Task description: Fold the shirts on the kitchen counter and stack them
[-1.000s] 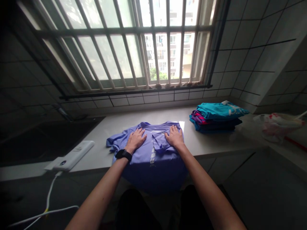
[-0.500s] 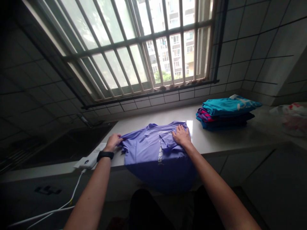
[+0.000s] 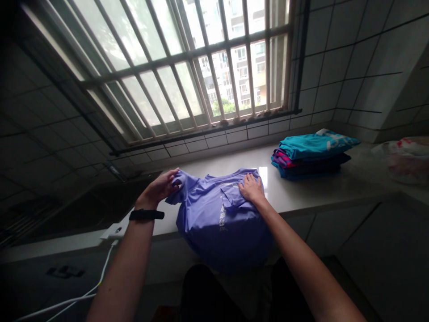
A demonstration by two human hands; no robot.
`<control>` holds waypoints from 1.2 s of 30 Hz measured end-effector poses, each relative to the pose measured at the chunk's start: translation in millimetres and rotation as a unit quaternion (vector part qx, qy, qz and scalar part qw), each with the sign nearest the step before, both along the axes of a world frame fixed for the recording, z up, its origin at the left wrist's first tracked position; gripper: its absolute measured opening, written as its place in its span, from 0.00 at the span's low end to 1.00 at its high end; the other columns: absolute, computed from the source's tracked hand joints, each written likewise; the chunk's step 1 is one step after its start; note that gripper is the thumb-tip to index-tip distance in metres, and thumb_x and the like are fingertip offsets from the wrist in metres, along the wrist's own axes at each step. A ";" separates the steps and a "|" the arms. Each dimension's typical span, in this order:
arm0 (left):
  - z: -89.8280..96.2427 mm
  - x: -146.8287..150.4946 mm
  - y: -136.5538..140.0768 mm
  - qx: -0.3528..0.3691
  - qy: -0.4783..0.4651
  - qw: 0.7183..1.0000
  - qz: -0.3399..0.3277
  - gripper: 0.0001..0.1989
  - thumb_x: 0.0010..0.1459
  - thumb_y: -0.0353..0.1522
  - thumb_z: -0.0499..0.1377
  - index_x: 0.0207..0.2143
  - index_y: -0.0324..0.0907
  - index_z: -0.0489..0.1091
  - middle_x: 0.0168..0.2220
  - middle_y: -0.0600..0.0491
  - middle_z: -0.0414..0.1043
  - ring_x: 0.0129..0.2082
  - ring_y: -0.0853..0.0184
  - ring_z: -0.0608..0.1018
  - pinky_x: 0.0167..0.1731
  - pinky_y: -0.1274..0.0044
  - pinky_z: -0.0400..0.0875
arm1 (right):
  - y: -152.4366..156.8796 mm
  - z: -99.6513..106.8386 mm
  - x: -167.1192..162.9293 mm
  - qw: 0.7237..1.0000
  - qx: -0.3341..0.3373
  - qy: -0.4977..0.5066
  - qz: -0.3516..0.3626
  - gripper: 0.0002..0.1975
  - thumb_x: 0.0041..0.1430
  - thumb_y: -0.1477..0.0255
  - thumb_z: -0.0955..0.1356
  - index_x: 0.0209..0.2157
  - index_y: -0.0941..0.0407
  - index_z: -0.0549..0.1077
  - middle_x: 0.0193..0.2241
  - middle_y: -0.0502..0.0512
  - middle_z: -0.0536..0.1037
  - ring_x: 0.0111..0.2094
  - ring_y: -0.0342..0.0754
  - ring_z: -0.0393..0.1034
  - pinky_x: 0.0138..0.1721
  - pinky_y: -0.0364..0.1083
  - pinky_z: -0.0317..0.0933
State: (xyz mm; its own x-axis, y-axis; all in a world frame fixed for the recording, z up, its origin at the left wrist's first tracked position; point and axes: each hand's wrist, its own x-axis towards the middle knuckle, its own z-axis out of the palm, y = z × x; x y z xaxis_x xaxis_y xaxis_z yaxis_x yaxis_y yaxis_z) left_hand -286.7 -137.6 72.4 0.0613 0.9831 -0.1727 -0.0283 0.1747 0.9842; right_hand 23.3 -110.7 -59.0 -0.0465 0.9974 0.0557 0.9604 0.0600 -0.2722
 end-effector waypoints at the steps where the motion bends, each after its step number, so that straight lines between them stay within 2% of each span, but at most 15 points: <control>1: -1.4 11.9 -0.8 0.020 -0.021 0.999 -0.042 0.08 0.64 0.35 0.58 0.36 0.39 0.70 0.27 0.53 0.75 0.25 0.70 0.79 0.27 0.80 0.76 | -0.1 0.1 0.1 1.000 0.001 0.000 0.000 0.32 0.71 0.63 0.54 0.70 0.64 0.53 0.71 0.67 0.51 0.72 0.55 0.42 0.69 0.59 0.35; 3: -10.0 33.7 -0.7 0.075 -0.003 0.992 -0.106 0.14 0.64 0.40 0.58 0.45 0.38 0.70 0.40 0.45 0.80 0.38 0.65 0.82 0.39 0.73 0.79 | -0.5 0.4 0.2 1.000 -0.001 0.000 0.001 0.32 0.71 0.63 0.54 0.70 0.65 0.53 0.71 0.67 0.51 0.72 0.55 0.42 0.69 0.59 0.35; 6: -38.0 59.1 1.4 0.169 0.183 0.956 -0.155 0.20 0.60 0.43 0.62 0.49 0.38 0.72 0.48 0.41 0.79 0.46 0.59 0.81 0.49 0.66 0.76 | -0.8 0.6 0.4 1.000 0.000 0.001 0.000 0.32 0.72 0.62 0.54 0.70 0.67 0.53 0.71 0.67 0.51 0.72 0.55 0.42 0.69 0.58 0.35; 9: -74.6 73.9 -0.5 0.223 0.393 0.863 -0.225 0.24 0.56 0.45 0.66 0.52 0.43 0.75 0.57 0.44 0.74 0.58 0.53 0.74 0.60 0.63 0.67 | -0.5 -0.1 0.2 1.000 0.007 0.002 0.000 0.32 0.72 0.62 0.54 0.69 0.66 0.54 0.71 0.68 0.51 0.72 0.56 0.43 0.69 0.58 0.36; 11: -95.6 78.5 -4.6 0.247 0.476 0.808 -0.245 0.26 0.55 0.45 0.66 0.56 0.47 0.74 0.63 0.46 0.68 0.65 0.51 0.67 0.64 0.61 0.61 | -0.4 -0.8 0.2 1.000 0.008 0.003 0.002 0.31 0.71 0.63 0.55 0.69 0.66 0.55 0.70 0.68 0.51 0.72 0.56 0.43 0.69 0.58 0.36; 14: -112.3 81.2 -9.4 0.291 0.534 0.769 -0.198 0.18 0.63 0.41 0.59 0.53 0.47 0.76 0.62 0.47 0.69 0.63 0.54 0.69 0.62 0.63 0.64 | -0.8 -1.2 0.4 1.000 0.012 0.003 0.006 0.31 0.71 0.63 0.55 0.69 0.66 0.55 0.70 0.69 0.52 0.72 0.55 0.44 0.69 0.58 0.36; 17: -110.0 84.9 -7.6 0.343 0.557 0.741 -0.151 0.12 0.65 0.35 0.57 0.40 0.45 0.81 0.49 0.47 0.78 0.50 0.60 0.78 0.54 0.68 0.70 | -1.5 -0.8 0.6 1.000 0.016 -0.001 0.005 0.31 0.71 0.63 0.55 0.69 0.66 0.55 0.70 0.69 0.52 0.71 0.55 0.44 0.69 0.58 0.36; 19: -101.5 91.0 -2.4 0.359 0.553 0.738 -0.142 0.09 0.62 0.32 0.59 0.35 0.43 0.80 0.42 0.48 0.79 0.42 0.62 0.79 0.49 0.70 0.72 | -1.5 -0.6 0.6 1.000 0.013 -0.003 0.004 0.32 0.71 0.63 0.55 0.69 0.66 0.55 0.70 0.69 0.52 0.71 0.55 0.44 0.69 0.58 0.36; 20: -96.3 95.5 1.0 0.362 0.541 0.748 -0.130 0.08 0.62 0.31 0.59 0.34 0.43 0.79 0.40 0.48 0.79 0.39 0.63 0.79 0.47 0.71 0.73 | -1.2 -0.6 0.6 1.000 0.011 -0.002 0.004 0.32 0.71 0.64 0.55 0.69 0.67 0.55 0.70 0.69 0.52 0.71 0.55 0.44 0.69 0.58 0.36; 24: -75.8 118.4 16.0 0.327 0.443 0.835 -0.009 0.10 0.65 0.31 0.55 0.37 0.41 0.77 0.37 0.49 0.80 0.36 0.65 0.80 0.42 0.74 0.74 | -0.3 -0.7 0.4 1.000 0.008 0.001 0.001 0.32 0.70 0.63 0.55 0.69 0.67 0.54 0.71 0.67 0.52 0.72 0.54 0.43 0.69 0.58 0.35; 27: -67.7 128.3 21.3 0.285 0.397 0.872 -0.010 0.14 0.67 0.33 0.52 0.48 0.40 0.75 0.42 0.47 0.81 0.40 0.65 0.82 0.42 0.75 0.75 | -0.9 0.2 0.2 1.000 0.009 0.000 0.001 0.32 0.70 0.63 0.56 0.69 0.66 0.54 0.71 0.66 0.52 0.72 0.54 0.43 0.69 0.58 0.35; 29: -69.4 126.3 19.6 0.298 0.419 0.856 -0.062 0.17 0.67 0.34 0.52 0.54 0.40 0.72 0.49 0.45 0.79 0.46 0.64 0.81 0.47 0.74 0.74 | -1.7 1.2 0.3 1.000 0.006 0.001 0.003 0.32 0.70 0.63 0.56 0.69 0.65 0.54 0.71 0.66 0.52 0.72 0.54 0.43 0.69 0.58 0.36; 32: -85.0 113.9 10.9 0.346 0.491 0.783 -0.161 0.21 0.67 0.38 0.53 0.61 0.45 0.67 0.61 0.46 0.71 0.59 0.61 0.73 0.60 0.70 0.67 | -2.0 1.7 0.7 1.000 0.007 0.003 0.003 0.32 0.70 0.63 0.55 0.69 0.65 0.54 0.71 0.67 0.52 0.72 0.54 0.43 0.69 0.58 0.35; 34: -101.2 105.7 3.6 0.337 0.545 0.736 -0.219 0.23 0.67 0.40 0.53 0.63 0.48 0.65 0.66 0.47 0.64 0.66 0.58 0.65 0.65 0.64 0.60 | -1.6 0.8 0.8 1.000 0.011 0.005 0.002 0.32 0.70 0.64 0.55 0.69 0.66 0.54 0.70 0.67 0.52 0.72 0.54 0.44 0.69 0.58 0.35; 36: -116.5 101.7 -2.8 0.310 0.589 0.707 -0.240 0.24 0.68 0.39 0.52 0.64 0.48 0.63 0.69 0.47 0.58 0.70 0.54 0.58 0.66 0.59 0.56 | -1.1 -0.6 0.4 1.000 0.011 0.008 0.003 0.31 0.70 0.64 0.56 0.69 0.66 0.55 0.70 0.68 0.52 0.72 0.54 0.44 0.69 0.58 0.35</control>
